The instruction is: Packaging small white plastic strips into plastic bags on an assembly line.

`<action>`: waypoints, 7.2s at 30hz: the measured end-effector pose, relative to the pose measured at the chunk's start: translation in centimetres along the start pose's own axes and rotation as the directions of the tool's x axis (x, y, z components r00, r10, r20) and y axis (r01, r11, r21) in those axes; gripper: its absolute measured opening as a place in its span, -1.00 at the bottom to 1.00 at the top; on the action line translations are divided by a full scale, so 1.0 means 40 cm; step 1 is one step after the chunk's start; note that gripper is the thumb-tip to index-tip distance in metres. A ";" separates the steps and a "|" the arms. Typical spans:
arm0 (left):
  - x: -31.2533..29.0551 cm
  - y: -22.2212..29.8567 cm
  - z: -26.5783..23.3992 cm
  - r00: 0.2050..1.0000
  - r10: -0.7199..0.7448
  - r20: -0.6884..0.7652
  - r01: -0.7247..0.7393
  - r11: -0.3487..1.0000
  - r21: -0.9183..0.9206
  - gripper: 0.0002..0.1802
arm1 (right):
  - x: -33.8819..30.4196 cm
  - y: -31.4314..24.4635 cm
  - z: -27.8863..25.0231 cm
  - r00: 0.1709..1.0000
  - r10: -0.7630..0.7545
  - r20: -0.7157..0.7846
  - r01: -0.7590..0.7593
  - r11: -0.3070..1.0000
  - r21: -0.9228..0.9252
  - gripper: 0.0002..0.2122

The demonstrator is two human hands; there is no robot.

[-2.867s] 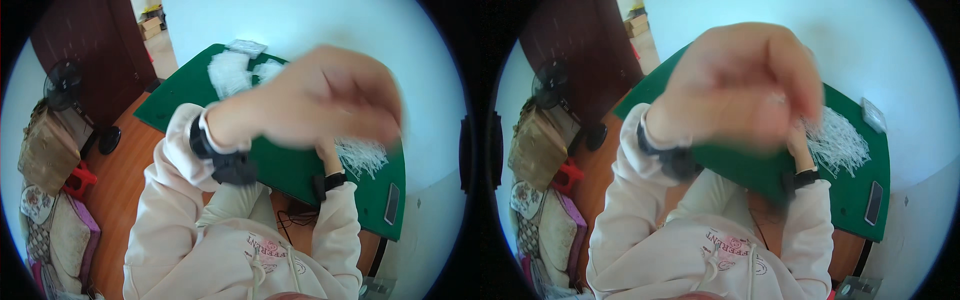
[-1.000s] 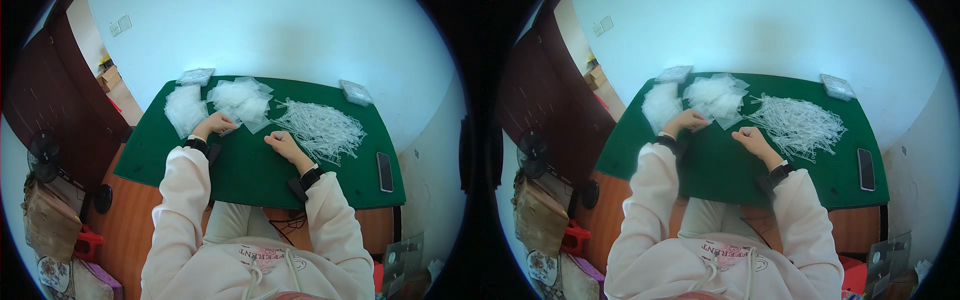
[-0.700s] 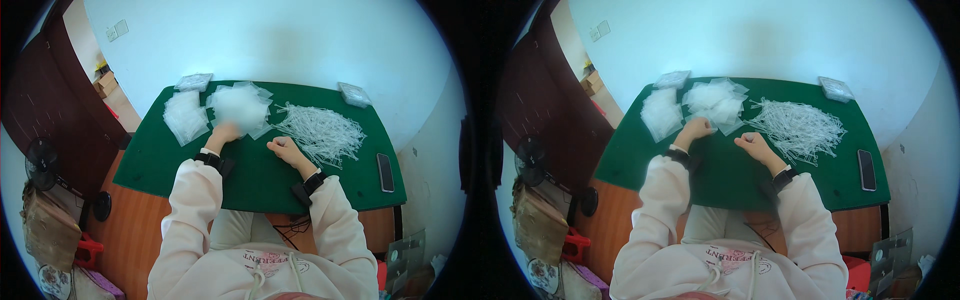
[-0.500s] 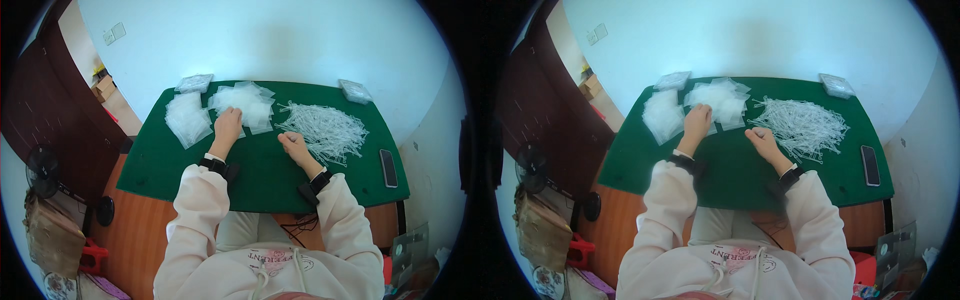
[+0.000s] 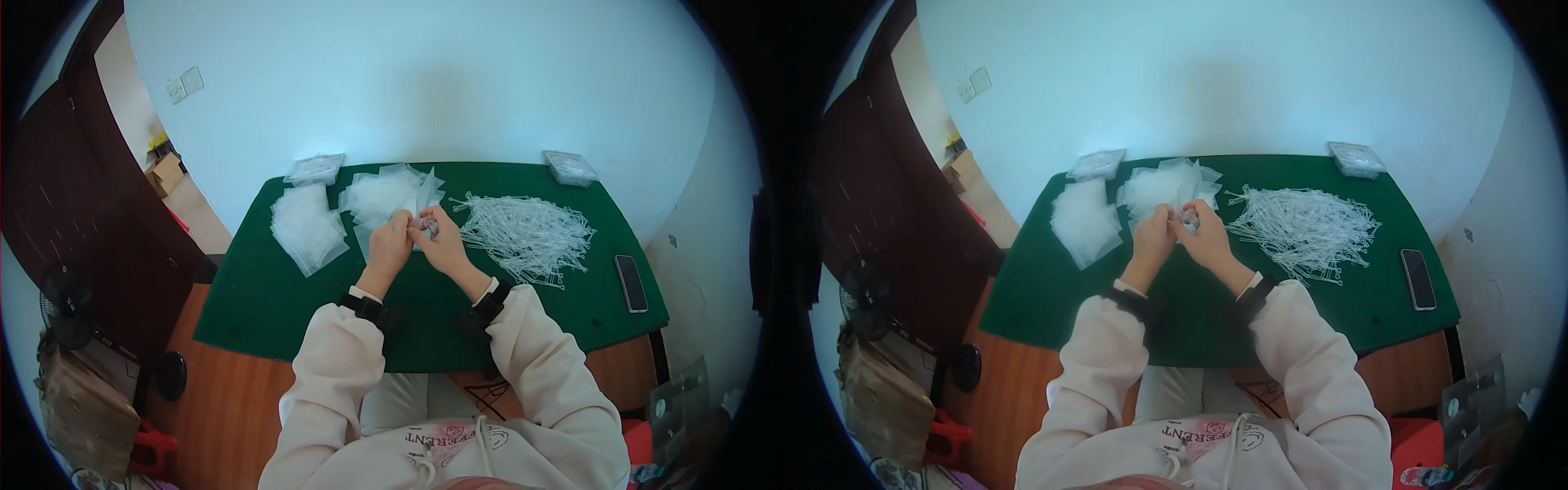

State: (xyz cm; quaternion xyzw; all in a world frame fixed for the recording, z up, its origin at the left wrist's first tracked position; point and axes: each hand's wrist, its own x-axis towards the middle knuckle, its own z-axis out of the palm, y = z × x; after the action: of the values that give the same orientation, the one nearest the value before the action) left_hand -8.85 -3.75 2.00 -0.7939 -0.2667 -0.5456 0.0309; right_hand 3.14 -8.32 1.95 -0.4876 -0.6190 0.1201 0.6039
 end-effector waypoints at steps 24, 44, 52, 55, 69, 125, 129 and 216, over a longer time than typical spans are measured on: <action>0.002 0.045 -0.002 0.989 0.145 -0.018 -0.143 0.984 0.103 -0.51 | 0.006 0.049 -0.025 0.984 -0.042 -0.171 0.025 0.995 -0.098 -0.87; -0.032 0.005 0.034 0.997 -0.022 0.075 0.031 0.993 -0.113 -0.38 | 0.049 0.039 -0.065 0.984 0.145 0.107 -0.114 0.960 -0.256 -0.81; -0.036 -0.016 0.043 0.815 -0.357 0.456 0.579 0.479 -0.660 -0.43 | 0.107 0.000 -0.128 0.973 0.077 -0.216 0.050 0.849 0.526 -0.66; -0.035 0.012 0.034 0.760 -0.227 0.609 0.650 0.299 -0.699 -0.43 | 0.104 -0.046 -0.140 0.972 0.109 -0.208 0.012 0.862 0.507 -0.65; -0.033 0.032 0.019 0.593 0.019 0.805 0.795 0.147 -0.589 -0.37 | 0.087 -0.052 -0.134 0.940 0.159 0.300 -0.251 0.921 0.299 -0.66; -0.056 -0.020 0.054 0.669 -0.403 0.624 0.727 0.183 -0.662 -0.79 | 0.101 0.023 -0.155 0.971 0.101 0.218 -0.063 0.983 -0.175 -0.82; -0.054 -0.012 0.054 0.684 -0.409 0.604 0.726 0.294 -0.622 -0.76 | 0.098 0.007 -0.155 0.979 0.099 0.176 -0.081 0.991 -0.102 -0.84; -0.060 -0.015 0.057 0.750 -0.335 0.570 0.649 0.537 -0.538 -0.81 | 0.074 0.133 -0.093 0.992 0.121 0.038 -0.117 0.988 -0.101 -0.80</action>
State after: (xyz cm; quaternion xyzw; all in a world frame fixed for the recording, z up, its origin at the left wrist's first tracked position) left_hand -7.82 -3.41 -1.17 -0.7231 -0.2529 -0.4146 -0.4912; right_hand 9.37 -5.11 0.80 -0.5501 -0.6073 0.1358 0.5568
